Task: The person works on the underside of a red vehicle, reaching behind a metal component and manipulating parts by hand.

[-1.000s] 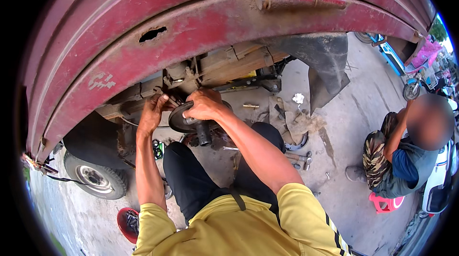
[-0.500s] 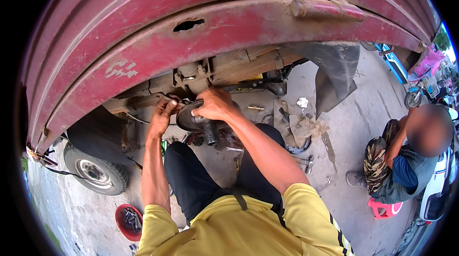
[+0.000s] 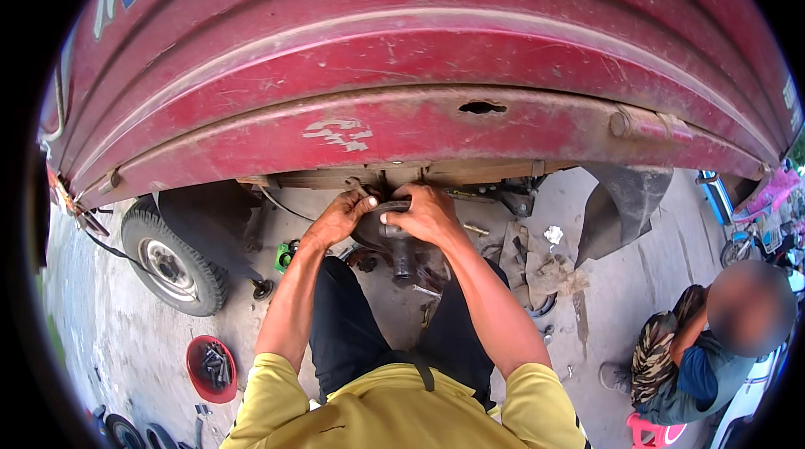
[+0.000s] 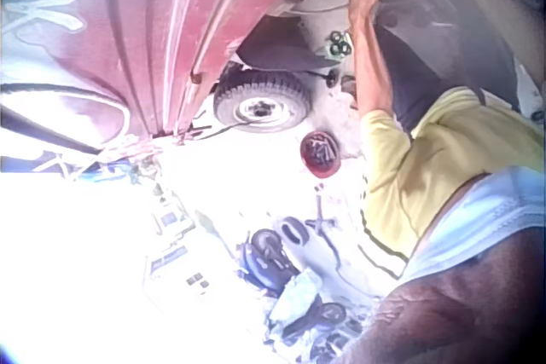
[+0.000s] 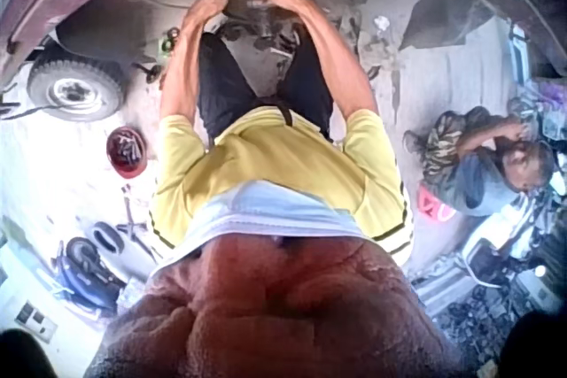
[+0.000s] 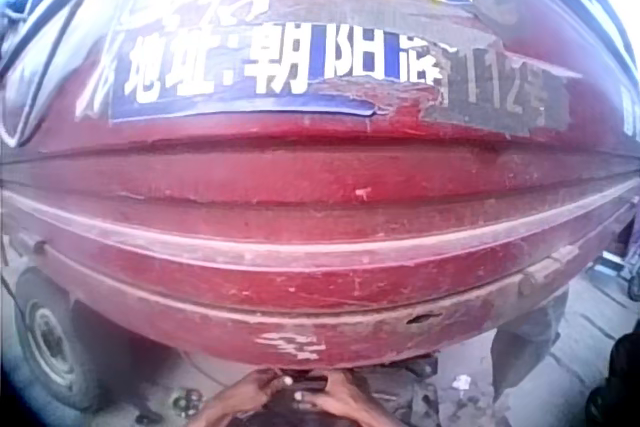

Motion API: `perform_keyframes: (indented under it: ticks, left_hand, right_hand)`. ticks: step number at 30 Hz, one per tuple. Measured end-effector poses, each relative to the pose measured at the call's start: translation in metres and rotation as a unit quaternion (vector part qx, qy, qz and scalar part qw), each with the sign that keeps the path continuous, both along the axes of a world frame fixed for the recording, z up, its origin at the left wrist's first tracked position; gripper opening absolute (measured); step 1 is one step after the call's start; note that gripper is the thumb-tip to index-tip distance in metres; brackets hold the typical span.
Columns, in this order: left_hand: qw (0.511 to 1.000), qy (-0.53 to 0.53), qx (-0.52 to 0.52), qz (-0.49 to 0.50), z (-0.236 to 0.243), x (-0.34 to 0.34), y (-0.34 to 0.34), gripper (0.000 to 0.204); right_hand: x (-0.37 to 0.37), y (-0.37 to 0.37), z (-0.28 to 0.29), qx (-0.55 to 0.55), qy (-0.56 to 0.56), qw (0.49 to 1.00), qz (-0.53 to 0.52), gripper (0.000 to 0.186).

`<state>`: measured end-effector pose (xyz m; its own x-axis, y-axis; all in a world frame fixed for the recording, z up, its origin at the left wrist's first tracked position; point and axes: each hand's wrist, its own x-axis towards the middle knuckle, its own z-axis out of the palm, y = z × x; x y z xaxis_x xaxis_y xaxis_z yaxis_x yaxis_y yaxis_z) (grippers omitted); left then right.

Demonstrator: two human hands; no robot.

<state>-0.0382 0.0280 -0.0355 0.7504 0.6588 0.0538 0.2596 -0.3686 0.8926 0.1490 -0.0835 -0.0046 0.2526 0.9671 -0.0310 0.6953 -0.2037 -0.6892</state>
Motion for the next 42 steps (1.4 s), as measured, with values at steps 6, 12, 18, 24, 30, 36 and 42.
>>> perform_keyframes:
  ticks: [6,12,18,24,30,36,42]
  left_hand:
    - [0.997,-0.057,-0.040,0.014,0.032,0.002,-0.010,0.044]
    - [0.992,0.017,0.122,-0.018,0.028,0.015,-0.008,0.040]
    - [0.976,0.033,0.126,0.175,0.012,0.027,-0.048,0.038]
    - [0.979,-0.046,0.131,0.149,0.008,0.027,-0.046,0.033]
    - [0.978,0.020,0.180,0.108,0.011,0.028,-0.039,0.031]
    - [0.970,-0.021,0.167,0.175,-0.003,0.039,-0.042,0.035]
    - [0.965,-0.030,0.172,0.198,-0.018,0.034,-0.038,0.034]
  right_hand:
    - [0.001,-0.003,-0.003,0.015,0.003,1.000,0.009,0.057]
    - [0.003,-0.005,-0.006,0.084,0.026,0.996,-0.003,0.049]
    - [0.003,-0.006,-0.019,0.215,0.157,0.964,-0.015,0.032]
    - [-0.017,-0.010,0.016,0.280,0.088,0.951,-0.093,0.035]
    - [-0.026,0.006,0.053,0.249,-0.205,0.946,-0.030,0.033]
    - [-0.013,0.017,0.057,0.282,-0.261,0.923,-0.004,0.023]
    - [-0.040,0.028,0.064,0.273,-0.306,0.911,0.052,0.029]
